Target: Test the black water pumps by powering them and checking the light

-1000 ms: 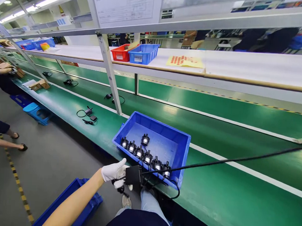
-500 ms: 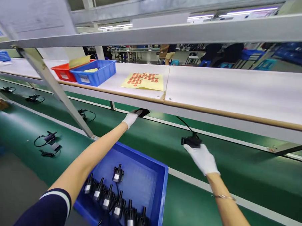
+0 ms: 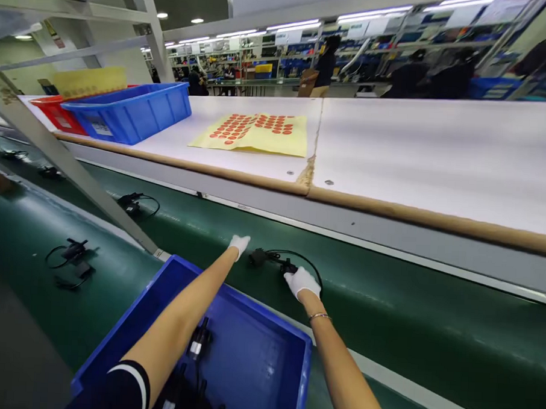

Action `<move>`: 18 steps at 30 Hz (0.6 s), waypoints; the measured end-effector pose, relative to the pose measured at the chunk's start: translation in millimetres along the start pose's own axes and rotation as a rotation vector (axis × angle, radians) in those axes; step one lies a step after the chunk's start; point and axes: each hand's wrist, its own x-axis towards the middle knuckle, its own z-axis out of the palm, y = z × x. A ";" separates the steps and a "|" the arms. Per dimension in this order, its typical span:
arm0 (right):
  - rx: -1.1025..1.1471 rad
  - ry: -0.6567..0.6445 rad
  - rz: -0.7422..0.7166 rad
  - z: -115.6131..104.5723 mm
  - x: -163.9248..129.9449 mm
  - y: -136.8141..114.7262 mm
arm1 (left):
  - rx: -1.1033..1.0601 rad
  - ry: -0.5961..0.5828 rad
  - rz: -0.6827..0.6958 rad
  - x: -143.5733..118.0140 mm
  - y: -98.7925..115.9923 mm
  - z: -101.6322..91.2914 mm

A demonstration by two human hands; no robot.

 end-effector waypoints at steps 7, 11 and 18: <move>-0.207 -0.166 -0.644 66.8 -152.6 -98.8 | -0.254 0.070 0.175 -68.4 -50.4 -116.9; -0.346 -0.224 -0.761 121.6 -213.9 -134.3 | -0.351 0.003 0.160 -166.6 -130.7 -162.2; -0.474 0.007 -0.803 71.2 -236.0 -128.2 | -0.559 -0.056 0.047 -274.0 -218.5 -221.7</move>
